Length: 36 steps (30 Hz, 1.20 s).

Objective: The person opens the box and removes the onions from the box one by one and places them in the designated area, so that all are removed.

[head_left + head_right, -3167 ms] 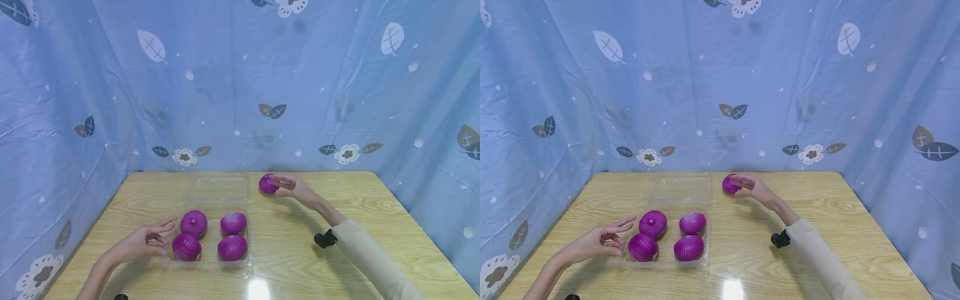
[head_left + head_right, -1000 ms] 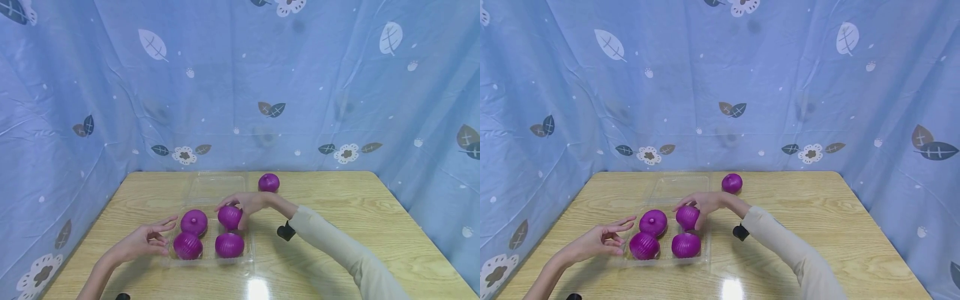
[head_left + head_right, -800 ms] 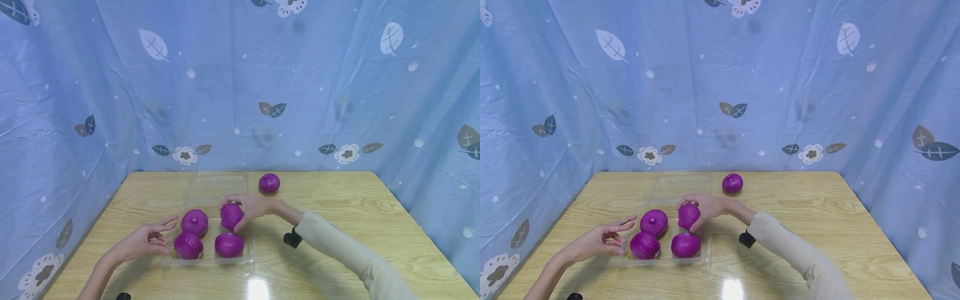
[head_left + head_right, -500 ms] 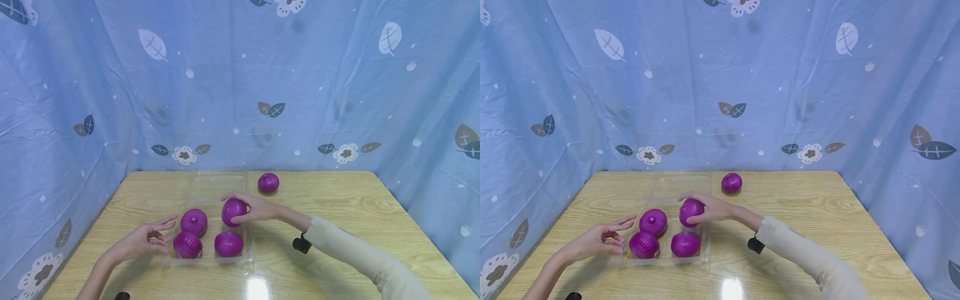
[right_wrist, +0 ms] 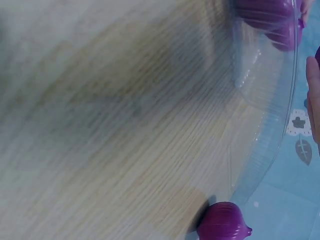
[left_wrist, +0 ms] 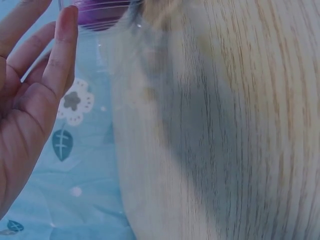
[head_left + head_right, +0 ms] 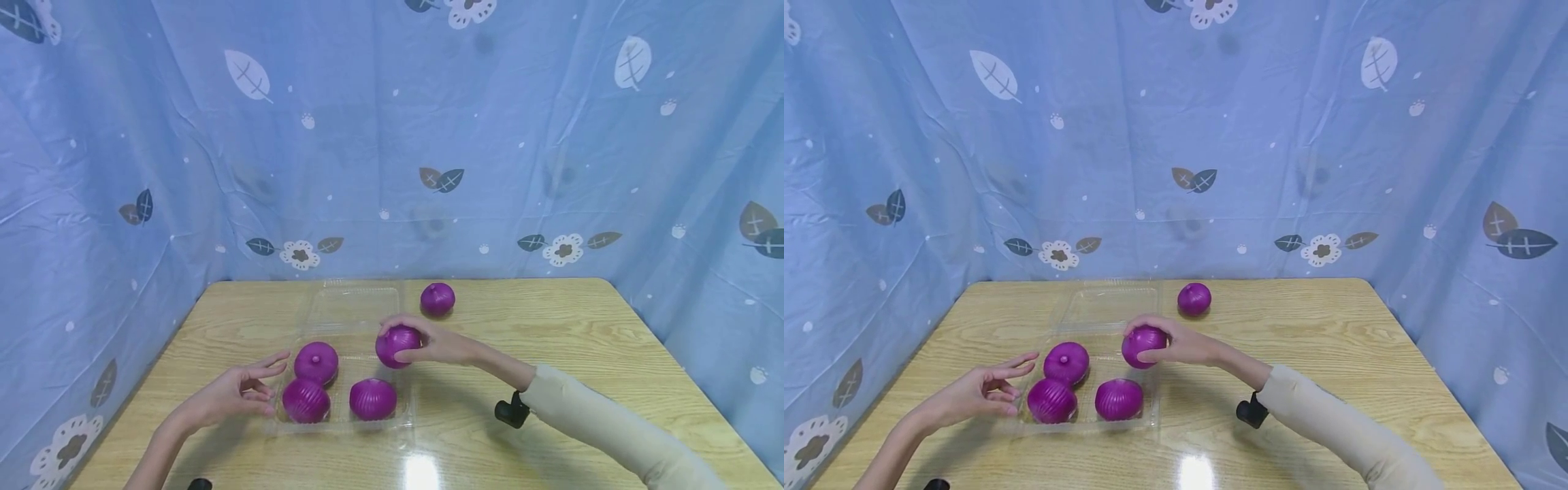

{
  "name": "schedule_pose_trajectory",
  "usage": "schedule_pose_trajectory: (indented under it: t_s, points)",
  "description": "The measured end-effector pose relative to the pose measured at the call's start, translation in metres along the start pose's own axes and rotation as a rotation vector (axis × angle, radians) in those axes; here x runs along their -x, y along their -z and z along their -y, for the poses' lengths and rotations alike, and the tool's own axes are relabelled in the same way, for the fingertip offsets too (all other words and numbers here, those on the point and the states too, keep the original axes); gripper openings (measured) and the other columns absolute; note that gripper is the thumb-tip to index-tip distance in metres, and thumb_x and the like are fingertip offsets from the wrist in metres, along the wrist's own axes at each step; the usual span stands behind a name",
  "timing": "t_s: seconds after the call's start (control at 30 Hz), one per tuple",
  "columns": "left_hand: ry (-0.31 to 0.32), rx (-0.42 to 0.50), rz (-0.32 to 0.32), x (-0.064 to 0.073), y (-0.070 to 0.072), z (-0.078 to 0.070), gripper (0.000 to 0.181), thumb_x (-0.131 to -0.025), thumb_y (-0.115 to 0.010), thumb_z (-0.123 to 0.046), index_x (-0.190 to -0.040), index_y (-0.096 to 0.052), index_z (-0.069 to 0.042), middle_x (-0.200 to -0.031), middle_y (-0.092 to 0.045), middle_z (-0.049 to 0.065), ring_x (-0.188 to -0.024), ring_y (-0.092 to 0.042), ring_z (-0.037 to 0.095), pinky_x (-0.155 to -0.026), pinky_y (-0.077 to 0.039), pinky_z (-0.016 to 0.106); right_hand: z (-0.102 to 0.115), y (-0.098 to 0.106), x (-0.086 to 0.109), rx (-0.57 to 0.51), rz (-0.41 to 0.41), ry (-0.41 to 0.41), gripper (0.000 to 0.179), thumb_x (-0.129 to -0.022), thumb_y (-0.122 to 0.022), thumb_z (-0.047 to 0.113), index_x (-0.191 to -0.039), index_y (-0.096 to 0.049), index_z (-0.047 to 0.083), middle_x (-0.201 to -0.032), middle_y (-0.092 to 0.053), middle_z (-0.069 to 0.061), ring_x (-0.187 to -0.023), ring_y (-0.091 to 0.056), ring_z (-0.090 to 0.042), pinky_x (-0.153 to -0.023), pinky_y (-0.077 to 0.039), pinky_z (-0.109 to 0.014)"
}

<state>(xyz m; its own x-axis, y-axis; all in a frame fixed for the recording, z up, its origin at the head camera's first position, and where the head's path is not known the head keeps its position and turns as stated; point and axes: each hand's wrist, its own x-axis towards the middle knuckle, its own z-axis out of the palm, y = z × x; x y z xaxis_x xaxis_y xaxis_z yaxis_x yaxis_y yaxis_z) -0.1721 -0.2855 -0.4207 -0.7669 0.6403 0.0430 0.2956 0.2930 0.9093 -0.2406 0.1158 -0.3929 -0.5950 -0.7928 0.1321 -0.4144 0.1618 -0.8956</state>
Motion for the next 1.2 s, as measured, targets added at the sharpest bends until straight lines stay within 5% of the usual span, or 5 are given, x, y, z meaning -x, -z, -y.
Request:
schedule_pose_trajectory:
  t_s: [0.43, 0.77, 0.87, 1.07, 1.2]
  points:
    - [0.026, -0.036, -0.016, 0.0, -0.001, -0.002, 0.07, -0.084, -0.071, -0.008, -0.141, -0.035, 0.011, -0.153, -0.02, 0.02, -0.095, -0.061, 0.017, -0.085, -0.054, 0.025, -0.001, -0.012, 0.042, -0.235, 0.064, 0.083, 0.05, -0.078, -0.076, 0.003, -0.122, -0.054, 0.004, -0.137, -0.046, -0.022, -0.127, -0.045, -0.028, -0.099, -0.047, -0.042]
    - [-0.012, -0.018, -0.013, 0.0, -0.002, -0.003, 0.07, -0.085, -0.07, -0.006, -0.141, -0.033, 0.013, -0.151, -0.03, -0.02, -0.094, -0.061, 0.017, -0.085, -0.054, 0.025, -0.003, -0.015, 0.09, -0.312, 0.101, 0.08, 0.049, -0.077, -0.076, 0.002, -0.121, -0.053, 0.003, -0.139, -0.047, -0.022, -0.132, -0.042, -0.026, -0.104, -0.043, -0.04]
    - [-0.013, -0.006, -0.016, 0.0, -0.003, -0.003, 0.071, -0.084, -0.07, -0.004, -0.142, -0.032, 0.012, -0.151, -0.031, -0.021, -0.094, -0.061, 0.018, -0.085, -0.054, 0.026, -0.006, -0.009, 0.103, -0.321, 0.152, 0.085, 0.047, -0.077, -0.076, 0.001, -0.118, -0.053, 0.002, -0.137, -0.046, -0.028, -0.133, -0.041, -0.027, -0.106, -0.041, -0.038]
    - [0.003, -0.011, -0.05, 0.001, -0.003, -0.002, 0.08, -0.083, -0.072, -0.006, -0.146, -0.026, 0.008, -0.146, -0.045, -0.003, -0.094, -0.06, 0.017, -0.085, -0.054, 0.026, -0.016, -0.003, 0.119, -0.352, 0.148, 0.089, 0.046, -0.081, -0.073, 0.001, -0.122, -0.052, 0.004, -0.138, -0.044, -0.029, -0.133, -0.041, -0.026, -0.105, -0.042, -0.039]
    - [-0.005, -0.034, -0.068, -0.001, -0.004, 0.0, 0.078, -0.082, -0.074, -0.007, -0.144, -0.03, 0.01, -0.142, -0.047, -0.015, -0.093, -0.06, 0.017, -0.086, -0.054, 0.026, -0.017, 0.002, 0.126, -0.344, 0.13, 0.098, 0.048, -0.079, -0.073, -0.003, -0.122, -0.052, 0.006, -0.14, -0.042, -0.028, -0.134, -0.04, -0.025, -0.104, -0.042, -0.038]
